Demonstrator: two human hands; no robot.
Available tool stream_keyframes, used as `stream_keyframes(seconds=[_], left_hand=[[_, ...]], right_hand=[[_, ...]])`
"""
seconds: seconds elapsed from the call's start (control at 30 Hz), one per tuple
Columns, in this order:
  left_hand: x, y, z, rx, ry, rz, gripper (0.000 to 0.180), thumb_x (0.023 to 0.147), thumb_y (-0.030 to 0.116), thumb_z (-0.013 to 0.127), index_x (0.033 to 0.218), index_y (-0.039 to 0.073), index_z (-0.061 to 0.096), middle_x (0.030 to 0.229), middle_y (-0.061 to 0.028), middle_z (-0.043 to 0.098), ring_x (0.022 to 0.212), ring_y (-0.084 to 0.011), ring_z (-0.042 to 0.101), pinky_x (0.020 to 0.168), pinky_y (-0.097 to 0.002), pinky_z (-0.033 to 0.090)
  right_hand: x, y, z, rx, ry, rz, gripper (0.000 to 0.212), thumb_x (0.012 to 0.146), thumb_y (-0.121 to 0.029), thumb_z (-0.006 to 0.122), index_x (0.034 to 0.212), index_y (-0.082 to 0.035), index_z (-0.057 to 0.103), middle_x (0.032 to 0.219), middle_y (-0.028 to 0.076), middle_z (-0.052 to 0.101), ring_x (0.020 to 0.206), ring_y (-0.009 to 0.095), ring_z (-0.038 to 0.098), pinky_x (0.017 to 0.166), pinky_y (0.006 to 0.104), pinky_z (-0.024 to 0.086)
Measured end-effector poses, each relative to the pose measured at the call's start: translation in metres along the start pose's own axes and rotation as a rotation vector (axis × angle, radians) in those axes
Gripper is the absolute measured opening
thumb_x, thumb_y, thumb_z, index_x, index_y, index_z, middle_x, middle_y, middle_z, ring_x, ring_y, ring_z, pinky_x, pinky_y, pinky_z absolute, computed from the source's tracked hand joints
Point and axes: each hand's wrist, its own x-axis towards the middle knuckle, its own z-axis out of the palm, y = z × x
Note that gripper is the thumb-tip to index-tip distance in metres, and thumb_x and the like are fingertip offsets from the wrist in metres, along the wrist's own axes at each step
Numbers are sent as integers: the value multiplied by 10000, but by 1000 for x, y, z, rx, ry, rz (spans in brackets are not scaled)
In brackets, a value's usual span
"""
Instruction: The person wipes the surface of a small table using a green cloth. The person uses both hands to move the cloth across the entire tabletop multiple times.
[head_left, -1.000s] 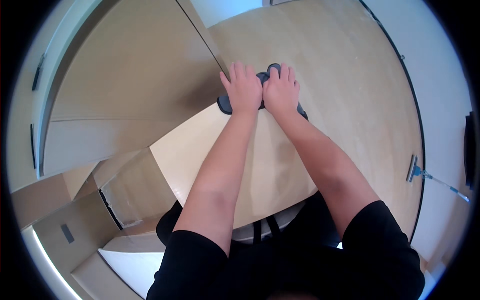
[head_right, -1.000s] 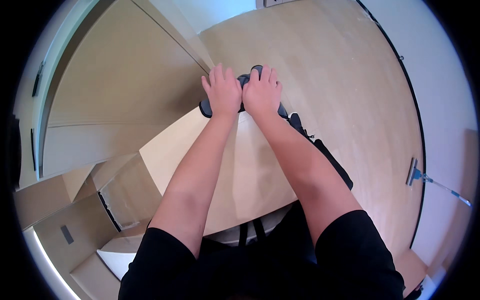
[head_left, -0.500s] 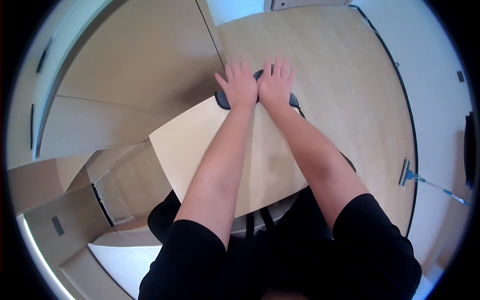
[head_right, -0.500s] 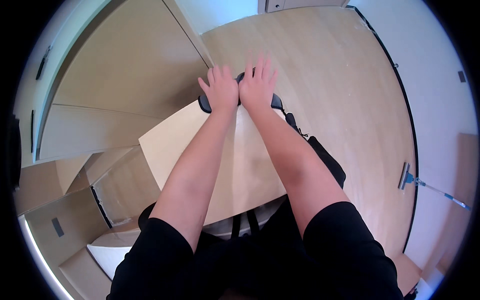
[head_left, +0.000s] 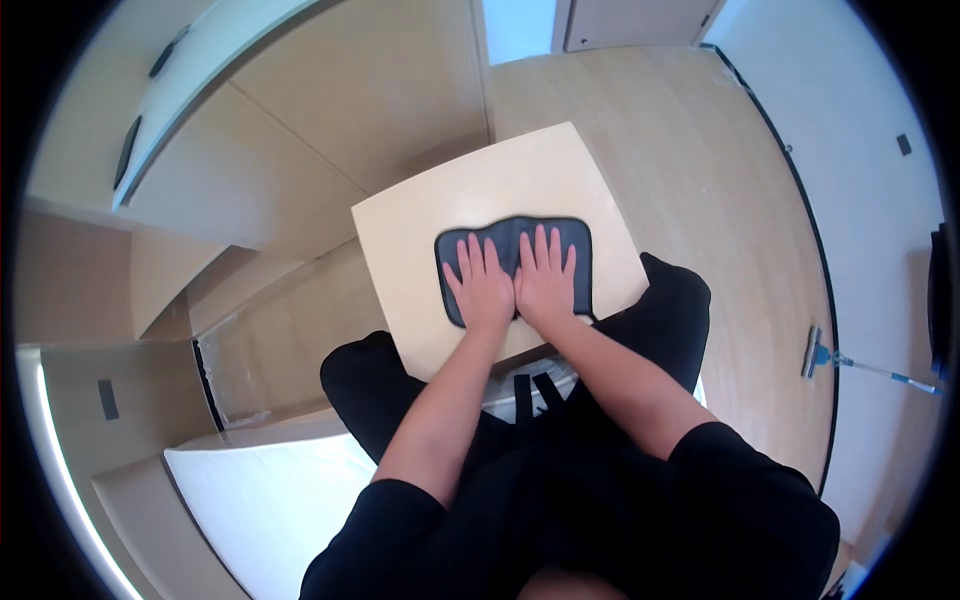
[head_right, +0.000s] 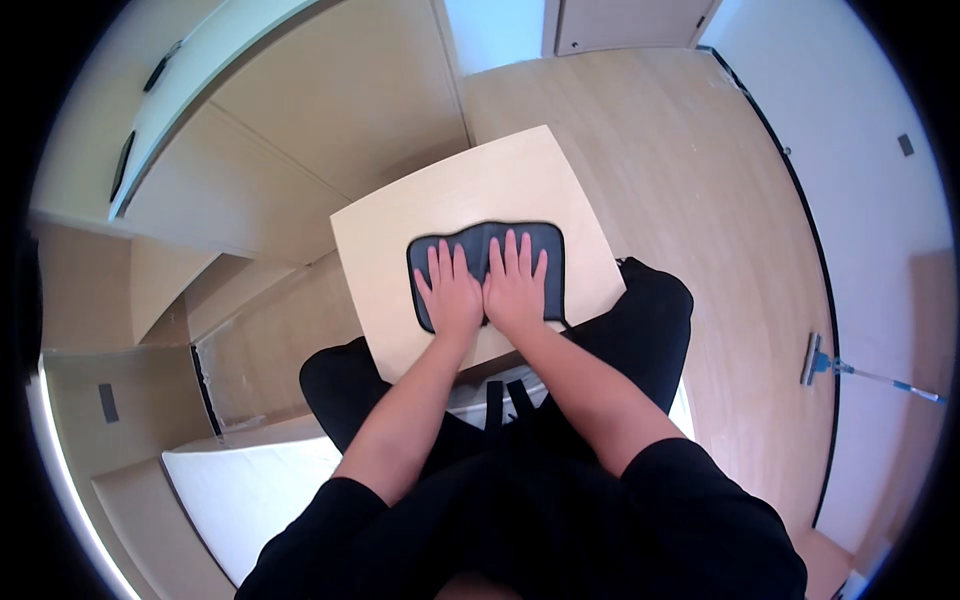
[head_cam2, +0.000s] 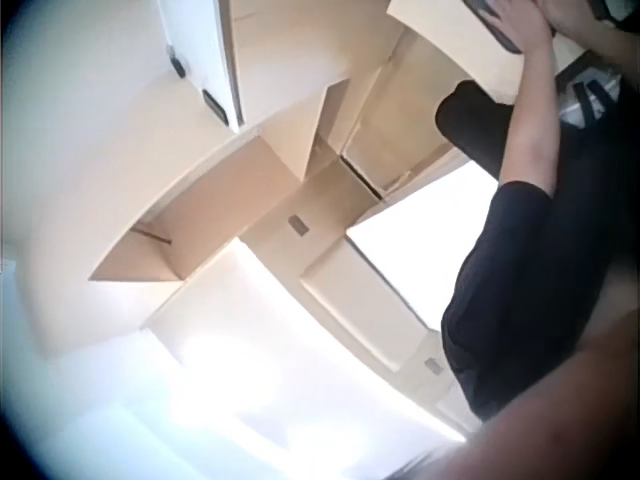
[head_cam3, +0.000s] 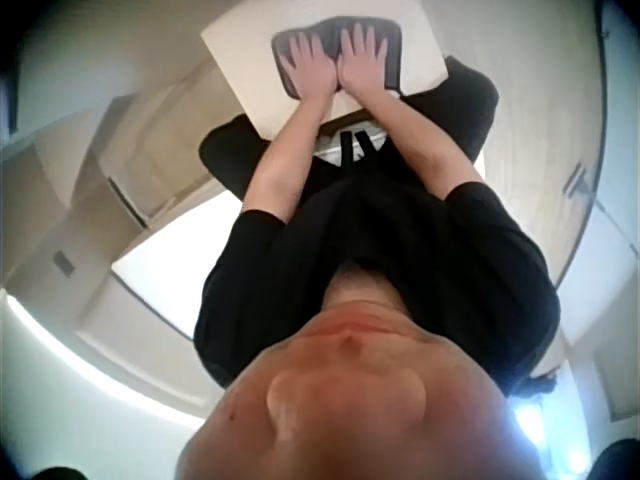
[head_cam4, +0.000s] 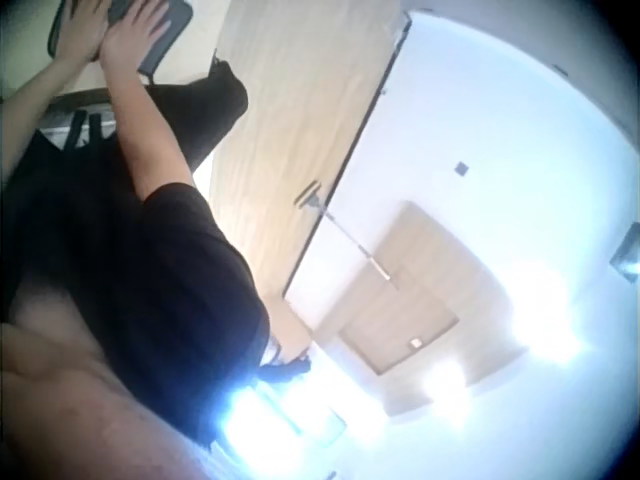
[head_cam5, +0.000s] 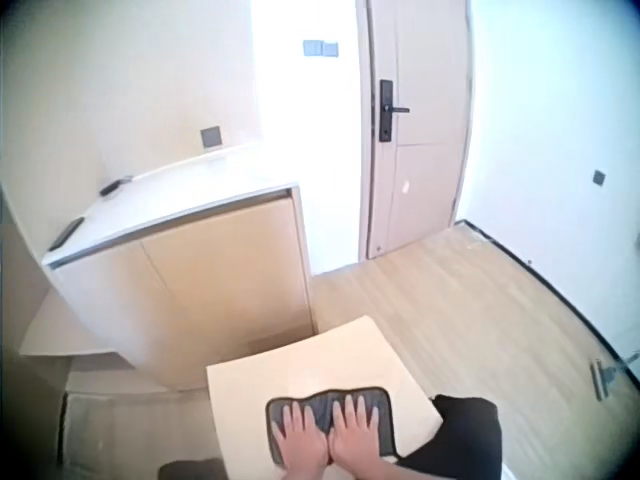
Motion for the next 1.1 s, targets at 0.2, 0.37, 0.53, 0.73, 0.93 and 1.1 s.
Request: stream_keyframes(seconds=[0.2,0.37,0.53,0.73,0.93,1.1], left_hand=[[-82,-33,-16,8,4,-152,620,1004,258,587,1601,102,535,1750,-137,408,1654,-336,299,1307,-678,166],[-77,-63,-24,53,71,-288,634,1018,280,571,1621,96,505,1765,-136,376,1657,-355,281,1297,-704,154],[-36,-97,-31,76,75,-375,618,1035,280,555,1617,80,493,1769,-151,356,1657,-373,269,1276,-712,207],[32,-144,-32,18,148,-396,580,1038,277,554,1580,77,508,1723,-176,401,1604,-398,337,1240,-697,295],[109,-179,-32,5,134,-448,566,1029,286,579,1560,100,514,1648,-180,481,1560,-377,404,1235,-679,326],[163,-207,-23,30,230,-444,428,1010,281,602,1393,92,611,1445,-152,625,1391,-354,560,1132,-650,421]], right_hand=[[-65,-40,-6,20,-98,-103,726,998,-279,640,1654,-37,447,1752,258,327,1643,476,240,1281,729,168],[-52,-78,6,41,-118,-130,726,1019,-313,629,1657,-28,436,1756,275,302,1643,498,221,1271,754,156],[-4,-107,26,63,-100,-195,682,1037,-318,597,1640,-32,459,1749,263,326,1642,478,235,1272,748,164],[70,-144,53,58,-108,-207,677,1041,-336,573,1639,-39,463,1755,247,329,1649,460,229,1283,733,157],[143,-170,80,55,-67,-210,663,1040,-346,576,1629,-55,485,1742,234,363,1641,454,251,1279,730,179],[196,-190,94,21,-115,-183,601,1069,-370,528,1576,-48,536,1742,220,366,1650,442,230,1282,732,166]])
